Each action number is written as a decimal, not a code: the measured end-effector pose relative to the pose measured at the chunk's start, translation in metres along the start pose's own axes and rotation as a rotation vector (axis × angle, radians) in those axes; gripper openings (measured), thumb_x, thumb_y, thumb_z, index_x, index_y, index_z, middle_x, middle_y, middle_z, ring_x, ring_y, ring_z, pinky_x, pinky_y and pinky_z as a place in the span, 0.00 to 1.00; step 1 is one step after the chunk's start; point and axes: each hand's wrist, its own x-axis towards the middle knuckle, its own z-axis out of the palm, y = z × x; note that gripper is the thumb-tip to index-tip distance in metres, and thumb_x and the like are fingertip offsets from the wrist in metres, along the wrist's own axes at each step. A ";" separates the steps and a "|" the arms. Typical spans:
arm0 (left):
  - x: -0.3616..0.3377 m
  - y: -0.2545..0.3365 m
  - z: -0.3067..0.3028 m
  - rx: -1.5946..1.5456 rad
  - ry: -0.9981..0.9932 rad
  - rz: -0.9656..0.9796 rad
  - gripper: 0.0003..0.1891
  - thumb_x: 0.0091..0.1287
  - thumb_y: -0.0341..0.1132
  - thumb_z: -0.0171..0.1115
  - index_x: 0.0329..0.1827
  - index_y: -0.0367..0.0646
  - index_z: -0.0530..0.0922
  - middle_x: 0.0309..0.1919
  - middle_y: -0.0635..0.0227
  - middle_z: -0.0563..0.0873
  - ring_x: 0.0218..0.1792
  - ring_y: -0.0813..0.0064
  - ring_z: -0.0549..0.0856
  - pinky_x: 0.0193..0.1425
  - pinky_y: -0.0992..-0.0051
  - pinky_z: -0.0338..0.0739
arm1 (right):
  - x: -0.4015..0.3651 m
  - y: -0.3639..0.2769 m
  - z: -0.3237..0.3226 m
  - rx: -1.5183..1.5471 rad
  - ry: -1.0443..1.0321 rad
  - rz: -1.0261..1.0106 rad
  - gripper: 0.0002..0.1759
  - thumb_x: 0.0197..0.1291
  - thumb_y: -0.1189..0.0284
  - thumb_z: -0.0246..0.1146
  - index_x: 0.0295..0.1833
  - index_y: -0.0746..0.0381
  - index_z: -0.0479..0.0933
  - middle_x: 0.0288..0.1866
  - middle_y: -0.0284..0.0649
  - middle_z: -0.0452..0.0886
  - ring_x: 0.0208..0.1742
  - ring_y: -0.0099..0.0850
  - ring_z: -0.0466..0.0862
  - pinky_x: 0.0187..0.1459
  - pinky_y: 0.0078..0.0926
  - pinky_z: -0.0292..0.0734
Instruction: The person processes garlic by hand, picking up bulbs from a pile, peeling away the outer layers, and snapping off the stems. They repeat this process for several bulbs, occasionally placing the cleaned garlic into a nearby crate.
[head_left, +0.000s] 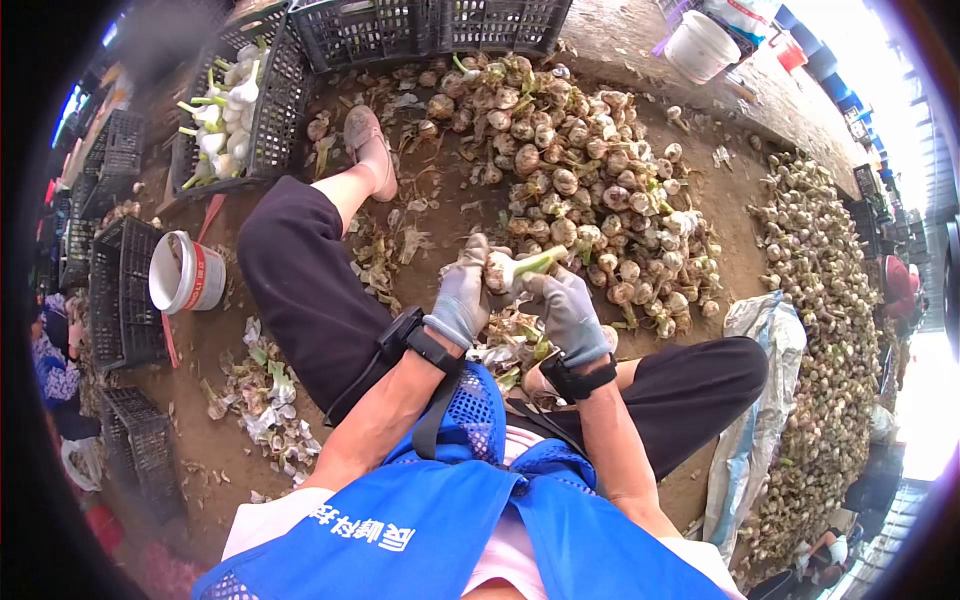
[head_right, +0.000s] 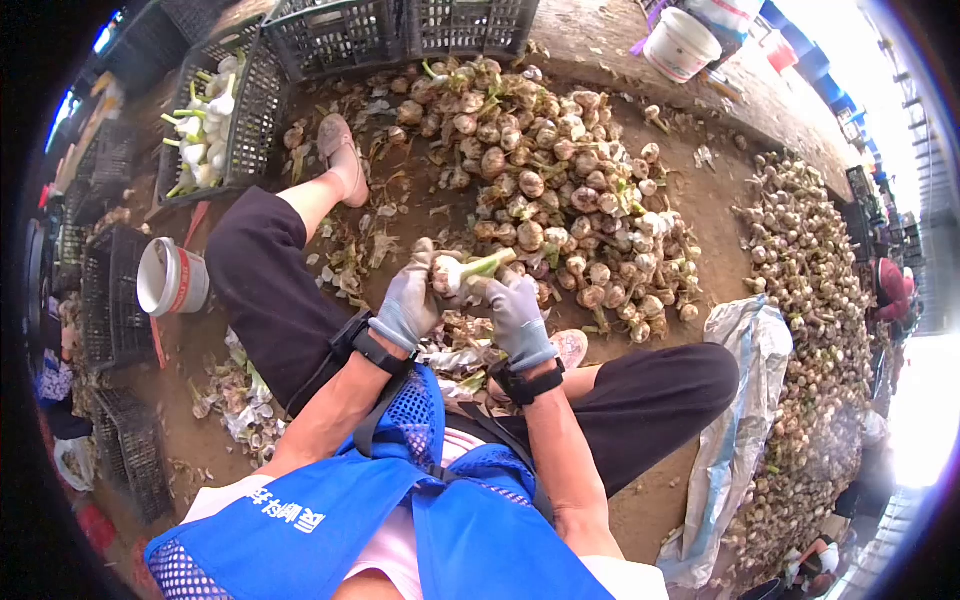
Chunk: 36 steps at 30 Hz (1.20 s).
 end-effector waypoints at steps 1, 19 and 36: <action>-0.003 -0.004 0.018 0.121 0.210 0.043 0.15 0.69 0.41 0.52 0.49 0.39 0.73 0.29 0.74 0.78 0.28 0.85 0.74 0.38 0.80 0.75 | -0.003 -0.003 0.001 0.060 -0.030 -0.030 0.17 0.60 0.74 0.55 0.54 0.69 0.71 0.45 0.42 0.80 0.42 0.31 0.83 0.46 0.28 0.79; 0.022 -0.018 -0.026 0.595 0.166 0.665 0.17 0.68 0.48 0.51 0.46 0.42 0.72 0.34 0.73 0.79 0.29 0.85 0.77 0.28 0.82 0.74 | 0.007 0.016 0.006 -0.173 0.229 -0.155 0.07 0.56 0.82 0.57 0.39 0.71 0.78 0.35 0.38 0.82 0.33 0.23 0.81 0.35 0.19 0.78; -0.004 0.000 -0.006 -0.062 -0.012 0.000 0.13 0.68 0.37 0.50 0.44 0.33 0.73 0.38 0.57 0.81 0.37 0.67 0.83 0.32 0.73 0.78 | 0.010 0.002 -0.044 0.096 0.271 -0.083 0.10 0.53 0.80 0.54 0.40 0.75 0.75 0.39 0.48 0.81 0.36 0.34 0.83 0.37 0.30 0.82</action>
